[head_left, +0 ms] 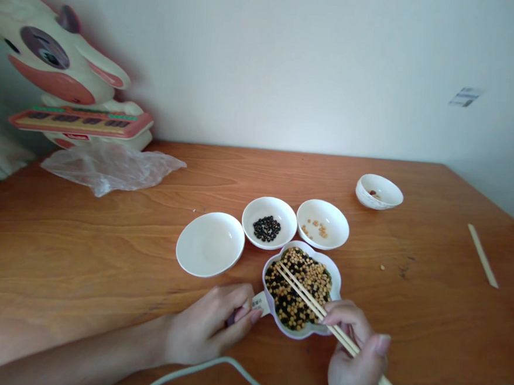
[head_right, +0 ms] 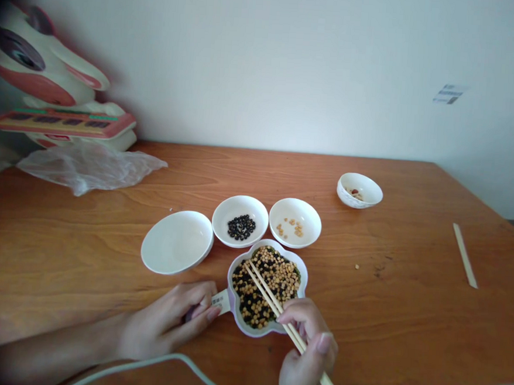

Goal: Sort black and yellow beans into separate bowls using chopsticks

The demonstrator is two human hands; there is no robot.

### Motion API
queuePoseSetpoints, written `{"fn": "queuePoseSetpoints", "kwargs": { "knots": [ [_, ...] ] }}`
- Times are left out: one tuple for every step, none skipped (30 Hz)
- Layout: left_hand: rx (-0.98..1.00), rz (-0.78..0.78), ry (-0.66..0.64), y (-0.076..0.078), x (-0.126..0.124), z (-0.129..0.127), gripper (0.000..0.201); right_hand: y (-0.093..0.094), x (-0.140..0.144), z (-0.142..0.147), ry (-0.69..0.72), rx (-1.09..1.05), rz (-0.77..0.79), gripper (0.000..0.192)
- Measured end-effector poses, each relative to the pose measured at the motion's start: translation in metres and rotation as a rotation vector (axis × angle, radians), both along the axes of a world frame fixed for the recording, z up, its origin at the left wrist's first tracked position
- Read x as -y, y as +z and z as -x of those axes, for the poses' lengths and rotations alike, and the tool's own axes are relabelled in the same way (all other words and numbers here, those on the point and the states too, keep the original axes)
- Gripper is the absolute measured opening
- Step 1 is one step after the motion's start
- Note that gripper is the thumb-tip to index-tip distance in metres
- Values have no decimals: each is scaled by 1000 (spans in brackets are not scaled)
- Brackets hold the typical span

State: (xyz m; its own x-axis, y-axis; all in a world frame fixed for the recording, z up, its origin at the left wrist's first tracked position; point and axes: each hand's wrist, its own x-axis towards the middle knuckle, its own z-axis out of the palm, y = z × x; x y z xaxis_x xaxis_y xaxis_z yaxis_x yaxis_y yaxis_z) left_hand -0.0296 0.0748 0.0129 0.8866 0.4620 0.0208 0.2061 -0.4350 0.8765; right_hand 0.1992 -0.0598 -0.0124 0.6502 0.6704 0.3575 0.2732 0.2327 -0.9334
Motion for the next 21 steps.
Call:
{"fn": "queuePoseSetpoints", "kwargs": {
  "knots": [
    [3, 0, -2, 0, 0, 0, 28, 0, 0, 0, 0, -3, -1, 78],
    [7, 1, -3, 1, 0, 0, 28, -1, 1, 0, 2, -5, -4, 77],
    [13, -1, -1, 1, 0, 0, 28, -1, 1, 0, 4, -7, -8, 77],
    [19, -4, 3, 1, 1, 0, 28, -1, 1, 0, 7, -9, -10, 77],
    [22, -8, 8, 2, 1, 0, 28, -1, 1, 0, 9, -10, -13, 77],
    [24, -10, 14, 2, 1, -1, 28, -1, 0, 0, 12, -11, -14, 78],
    [25, -11, 21, 1, 1, -1, 28, -1, 0, 0, 13, -13, -15, 78],
    [27, -11, 27, 1, 2, -1, 28, -1, 0, 0, 14, -14, -16, 79],
    [29, -10, 31, 1, 2, -1, 28, -1, 0, -1, 14, -15, -17, 79],
    [32, -7, 33, 1, 2, -1, 28, -1, 0, -1, 16, -16, -18, 79],
    [35, -5, 34, 1, 2, -1, 28, 0, 1, -1, 17, -16, -18, 79],
    [38, -4, 34, 0, 2, -1, 28, 0, 1, -1, 17, -16, -19, 79],
    [39, -3, 34, 0, 2, -1, 28, 0, 1, -1, 17, -16, -20, 78],
    [39, -1, 33, 0, 2, -1, 28, 0, 1, -1, 16, -16, -20, 78],
    [37, 2, 32, 0, 2, 0, 28, 1, 1, -1, 14, -17, -20, 78],
    [32, 4, 31, 0, 1, 0, 28, 1, 0, -1, 13, -18, -19, 78],
    [25, 4, 30, 0, 1, 0, 28, 1, 0, -1, 12, -19, -19, 79],
    [18, 4, 30, -1, 2, 0, 28, 2, 0, -1, 13, -19, -16, 79],
    [13, 3, 30, -1, 2, 0, 28, 2, 0, -1, 14, -19, -13, 79],
    [10, 2, 32, -1, 2, 0, 28, 2, 0, -1, 18, -17, -9, 79],
    [11, 2, 36, -2, 2, 0, 28, 2, 0, -1, 21, -15, -4, 79]
  ]
}}
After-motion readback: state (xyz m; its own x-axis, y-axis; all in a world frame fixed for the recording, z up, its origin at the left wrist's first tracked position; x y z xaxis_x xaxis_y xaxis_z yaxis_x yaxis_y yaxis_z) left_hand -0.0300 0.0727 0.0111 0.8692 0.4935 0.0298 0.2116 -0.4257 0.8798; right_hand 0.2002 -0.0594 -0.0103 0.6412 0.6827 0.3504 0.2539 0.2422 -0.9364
